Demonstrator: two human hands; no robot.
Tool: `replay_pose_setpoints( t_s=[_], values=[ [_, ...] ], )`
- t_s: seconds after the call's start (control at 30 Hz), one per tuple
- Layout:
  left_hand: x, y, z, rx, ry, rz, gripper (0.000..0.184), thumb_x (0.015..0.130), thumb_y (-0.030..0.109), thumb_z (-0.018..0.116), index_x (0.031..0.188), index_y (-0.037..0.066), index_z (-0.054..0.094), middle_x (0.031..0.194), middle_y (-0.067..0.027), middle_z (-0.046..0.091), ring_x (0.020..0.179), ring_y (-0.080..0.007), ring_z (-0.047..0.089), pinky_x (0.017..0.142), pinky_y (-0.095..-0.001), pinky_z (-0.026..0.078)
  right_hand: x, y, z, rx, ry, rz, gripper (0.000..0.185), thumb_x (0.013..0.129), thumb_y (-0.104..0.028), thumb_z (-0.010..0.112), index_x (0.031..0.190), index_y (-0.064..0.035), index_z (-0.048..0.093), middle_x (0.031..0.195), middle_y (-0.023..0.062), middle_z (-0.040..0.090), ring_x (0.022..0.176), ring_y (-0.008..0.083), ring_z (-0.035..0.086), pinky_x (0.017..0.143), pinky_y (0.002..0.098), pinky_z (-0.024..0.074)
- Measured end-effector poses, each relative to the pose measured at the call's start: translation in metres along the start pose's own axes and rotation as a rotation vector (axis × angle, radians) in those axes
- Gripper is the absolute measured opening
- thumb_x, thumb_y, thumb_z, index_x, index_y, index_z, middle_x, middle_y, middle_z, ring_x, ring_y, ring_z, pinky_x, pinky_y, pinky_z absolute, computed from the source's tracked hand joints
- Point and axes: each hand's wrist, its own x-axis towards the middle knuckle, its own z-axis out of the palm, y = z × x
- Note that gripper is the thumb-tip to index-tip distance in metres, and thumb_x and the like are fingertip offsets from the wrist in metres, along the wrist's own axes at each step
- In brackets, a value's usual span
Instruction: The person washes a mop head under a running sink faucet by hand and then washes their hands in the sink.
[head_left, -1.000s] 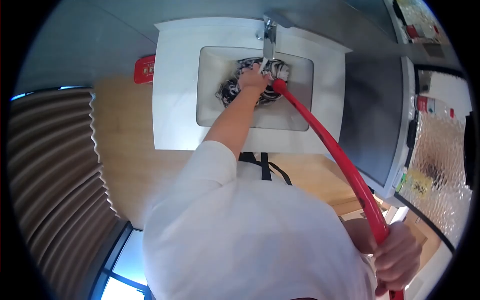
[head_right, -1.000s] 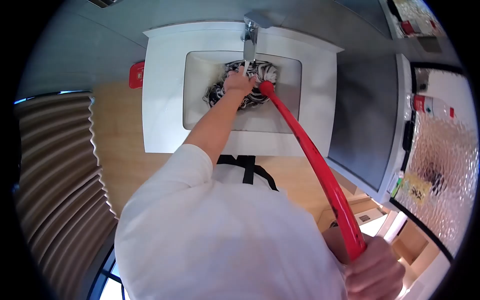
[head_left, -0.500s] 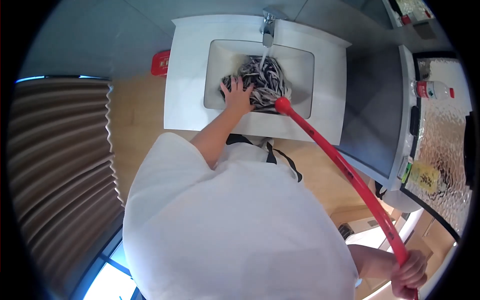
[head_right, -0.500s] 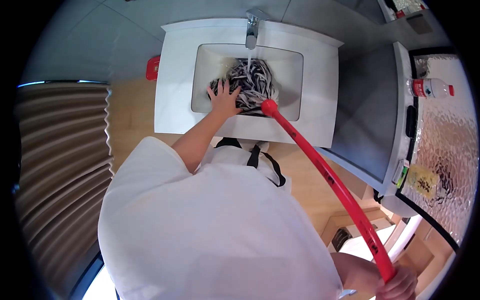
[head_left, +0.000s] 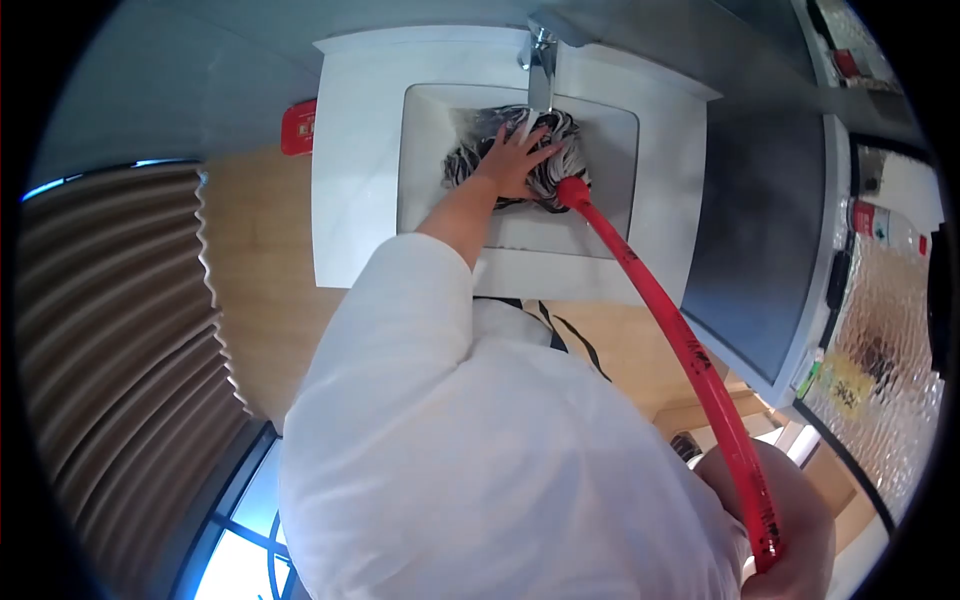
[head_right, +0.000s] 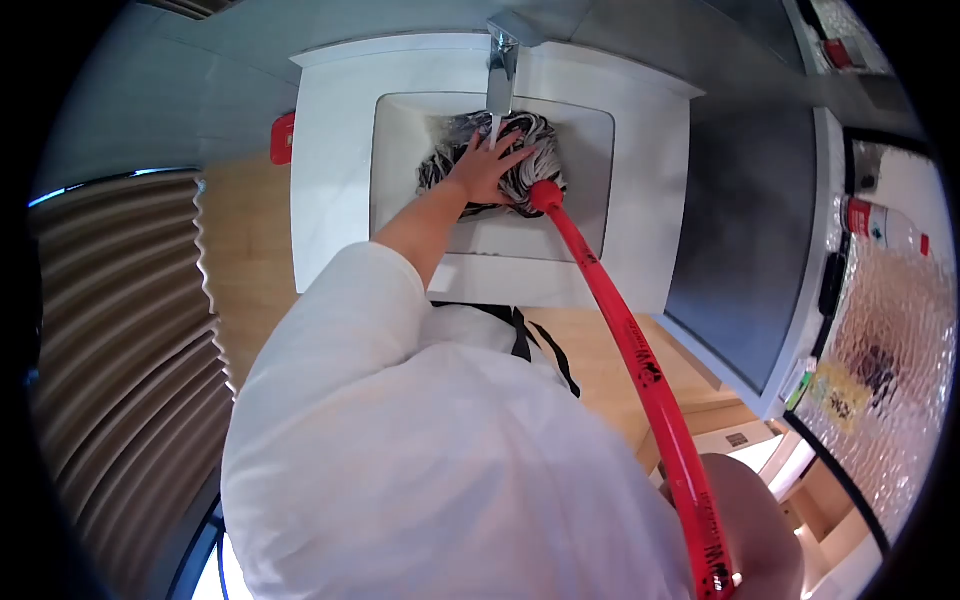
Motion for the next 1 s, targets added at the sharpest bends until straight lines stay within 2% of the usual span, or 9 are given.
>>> replay_pose_setpoints(
  t_s=[0.13, 0.37, 0.43, 0.5, 0.67, 0.77, 0.87, 0.9, 1.0],
  values=[
    [0.004, -0.016, 0.018, -0.075, 0.162, -0.024, 0.111, 0.065, 0.056, 0.085, 0.158, 0.028, 0.031, 0.153, -0.0106, 0.041, 0.140, -0.0375, 0.038, 0.113, -0.0625, 0.031, 0.017, 0.018, -0.064, 0.133, -0.069, 0.074, 0.040, 0.096, -0.026, 0.057, 0.059, -0.0165, 0.045, 0.049, -0.0006, 0.045, 0.041, 0.0119, 0.047, 0.038, 0.0291, 0.0240],
    [0.026, -0.064, 0.043, -0.082, 0.174, 0.117, 0.102, 0.067, 0.066, 0.078, 0.155, 0.034, 0.038, 0.149, -0.0090, 0.046, 0.135, -0.0378, 0.040, 0.098, -0.0633, 0.036, 0.007, -0.008, -0.131, 0.184, 0.048, 0.128, 0.037, 0.098, -0.021, 0.056, 0.062, -0.0145, 0.045, 0.051, -0.0005, 0.045, 0.041, 0.0120, 0.048, 0.037, 0.0310, 0.0249],
    [0.037, -0.085, 0.063, -0.121, 0.122, 0.158, 0.102, 0.065, 0.068, 0.078, 0.153, 0.034, 0.041, 0.148, -0.0082, 0.046, 0.134, -0.0371, 0.040, 0.094, -0.0619, 0.038, 0.002, 0.032, -0.143, 0.119, 0.106, 0.084, 0.038, 0.098, -0.021, 0.057, 0.063, -0.0149, 0.044, 0.051, -0.0012, 0.044, 0.041, 0.0113, 0.046, 0.038, 0.0300, 0.0262],
    [0.039, -0.088, 0.070, -0.175, 0.245, 0.278, 0.075, 0.061, 0.064, 0.080, 0.118, 0.018, 0.066, 0.137, -0.0047, 0.051, 0.130, -0.0336, 0.042, 0.094, -0.0611, 0.037, 0.000, 0.087, -0.150, 0.025, 0.164, 0.042, 0.038, 0.098, -0.022, 0.058, 0.064, -0.0154, 0.043, 0.052, -0.0020, 0.044, 0.041, 0.0107, 0.045, 0.038, 0.0290, 0.0275],
    [0.040, -0.085, 0.056, -0.082, 0.345, 0.295, 0.075, 0.064, 0.062, 0.079, 0.122, 0.018, 0.065, 0.136, -0.0040, 0.051, 0.125, -0.0322, 0.044, 0.089, -0.0581, 0.040, 0.008, 0.147, -0.121, -0.161, 0.245, -0.032, 0.039, 0.099, -0.023, 0.061, 0.066, -0.0164, 0.041, 0.053, -0.0040, 0.042, 0.040, 0.0090, 0.042, 0.040, 0.0265, 0.0308],
    [0.025, -0.047, 0.038, 0.029, 0.087, 0.052, 0.075, 0.067, 0.063, 0.077, 0.126, 0.019, 0.063, 0.135, -0.0064, 0.050, 0.123, -0.0327, 0.045, 0.089, -0.0584, 0.041, 0.018, 0.132, -0.089, -0.243, 0.310, -0.088, 0.041, 0.099, -0.024, 0.063, 0.067, -0.0170, 0.039, 0.053, -0.0051, 0.041, 0.040, 0.0080, 0.039, 0.041, 0.0250, 0.0328],
    [0.025, -0.009, 0.002, -0.106, 0.020, -0.490, 0.081, 0.076, 0.063, 0.072, 0.142, 0.022, 0.050, 0.142, -0.0134, 0.045, 0.129, -0.0380, 0.042, 0.098, -0.0618, 0.040, 0.029, 0.098, -0.060, -0.326, 0.401, -0.240, 0.042, 0.100, -0.025, 0.065, 0.068, -0.0177, 0.038, 0.054, -0.0063, 0.040, 0.039, 0.0070, 0.037, 0.043, 0.0235, 0.0347],
    [0.024, 0.010, 0.004, -0.088, 0.037, -0.474, 0.081, 0.076, 0.063, 0.072, 0.142, 0.022, 0.050, 0.142, -0.0134, 0.045, 0.129, -0.0380, 0.042, 0.098, -0.0618, 0.040, 0.025, 0.085, -0.067, -0.271, 0.197, -0.222, 0.033, 0.084, -0.014, 0.067, 0.059, -0.0155, 0.046, 0.047, -0.0090, 0.045, 0.038, 0.0019, 0.043, 0.040, 0.0185, 0.0365],
    [0.020, 0.042, 0.018, -0.175, 0.054, -0.836, 0.082, 0.087, 0.057, 0.063, 0.155, 0.025, 0.031, 0.160, -0.0140, 0.028, 0.145, -0.0428, 0.027, 0.110, -0.0703, 0.027, -0.002, 0.053, -0.042, -0.200, 0.318, -0.255, 0.038, 0.084, -0.001, 0.071, 0.060, -0.0169, 0.046, 0.047, -0.0078, 0.047, 0.035, 0.0025, 0.042, 0.036, 0.0181, 0.0321]
  ],
)
